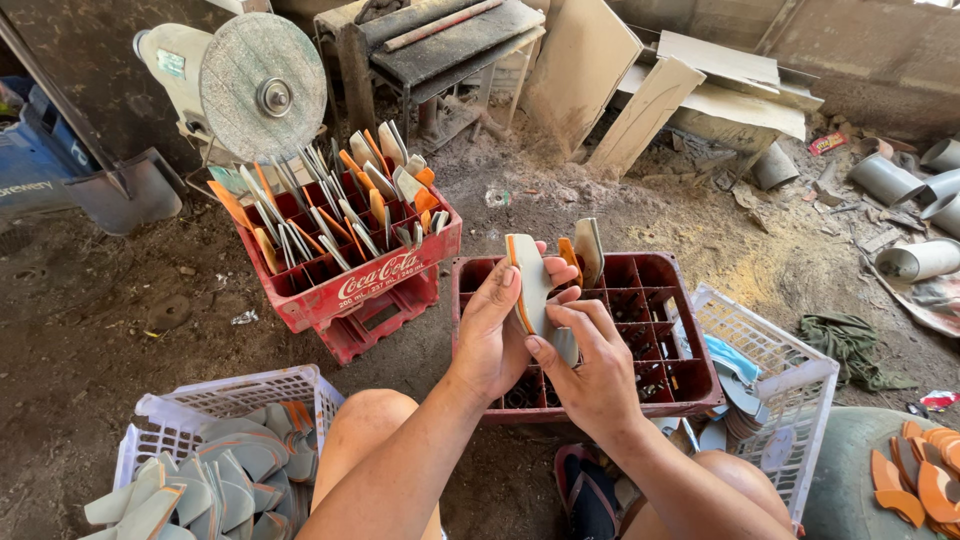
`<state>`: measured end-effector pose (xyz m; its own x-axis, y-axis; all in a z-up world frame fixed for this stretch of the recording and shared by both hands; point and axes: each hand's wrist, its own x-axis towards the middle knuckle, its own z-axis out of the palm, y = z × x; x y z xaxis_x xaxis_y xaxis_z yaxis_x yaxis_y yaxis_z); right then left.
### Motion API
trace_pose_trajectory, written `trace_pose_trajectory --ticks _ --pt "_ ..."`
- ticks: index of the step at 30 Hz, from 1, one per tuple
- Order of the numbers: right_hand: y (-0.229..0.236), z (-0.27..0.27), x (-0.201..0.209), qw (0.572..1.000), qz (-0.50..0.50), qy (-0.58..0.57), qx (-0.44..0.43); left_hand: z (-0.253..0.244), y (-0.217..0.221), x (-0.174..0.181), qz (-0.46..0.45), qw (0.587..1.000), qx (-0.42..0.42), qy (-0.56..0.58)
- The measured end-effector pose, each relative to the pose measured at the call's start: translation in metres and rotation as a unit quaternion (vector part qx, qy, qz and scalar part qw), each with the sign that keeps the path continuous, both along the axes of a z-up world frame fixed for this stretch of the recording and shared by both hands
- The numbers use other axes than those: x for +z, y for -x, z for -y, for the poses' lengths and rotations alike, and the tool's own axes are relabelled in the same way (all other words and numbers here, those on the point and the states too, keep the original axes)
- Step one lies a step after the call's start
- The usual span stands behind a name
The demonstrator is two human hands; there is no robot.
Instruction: The person sits on the ground and repeatedly picks up pairs of curved sanding pads from a crate, separates them, and places them into a second crate. The person handles the pads one at a time, turning them over and inspecting them before placing them down.
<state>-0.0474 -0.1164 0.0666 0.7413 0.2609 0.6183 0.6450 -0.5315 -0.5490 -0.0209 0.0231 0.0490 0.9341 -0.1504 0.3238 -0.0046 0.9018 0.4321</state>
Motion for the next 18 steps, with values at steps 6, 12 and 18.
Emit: trace_pose_trajectory --ticks 6,12,18 --pt "0.0004 0.0003 0.0001 1.0 0.001 0.004 0.004 -0.0007 0.0009 -0.0013 0.003 1.0 -0.006 -0.012" --pt "0.0006 0.0003 0.0019 1.0 0.006 0.005 0.004 -0.0004 -0.0001 -0.0029 0.005 1.0 -0.001 -0.019" --pt "-0.0005 0.0016 0.0028 1.0 -0.007 0.012 0.008 -0.0017 -0.0003 -0.0064 -0.005 1.0 -0.012 -0.027"
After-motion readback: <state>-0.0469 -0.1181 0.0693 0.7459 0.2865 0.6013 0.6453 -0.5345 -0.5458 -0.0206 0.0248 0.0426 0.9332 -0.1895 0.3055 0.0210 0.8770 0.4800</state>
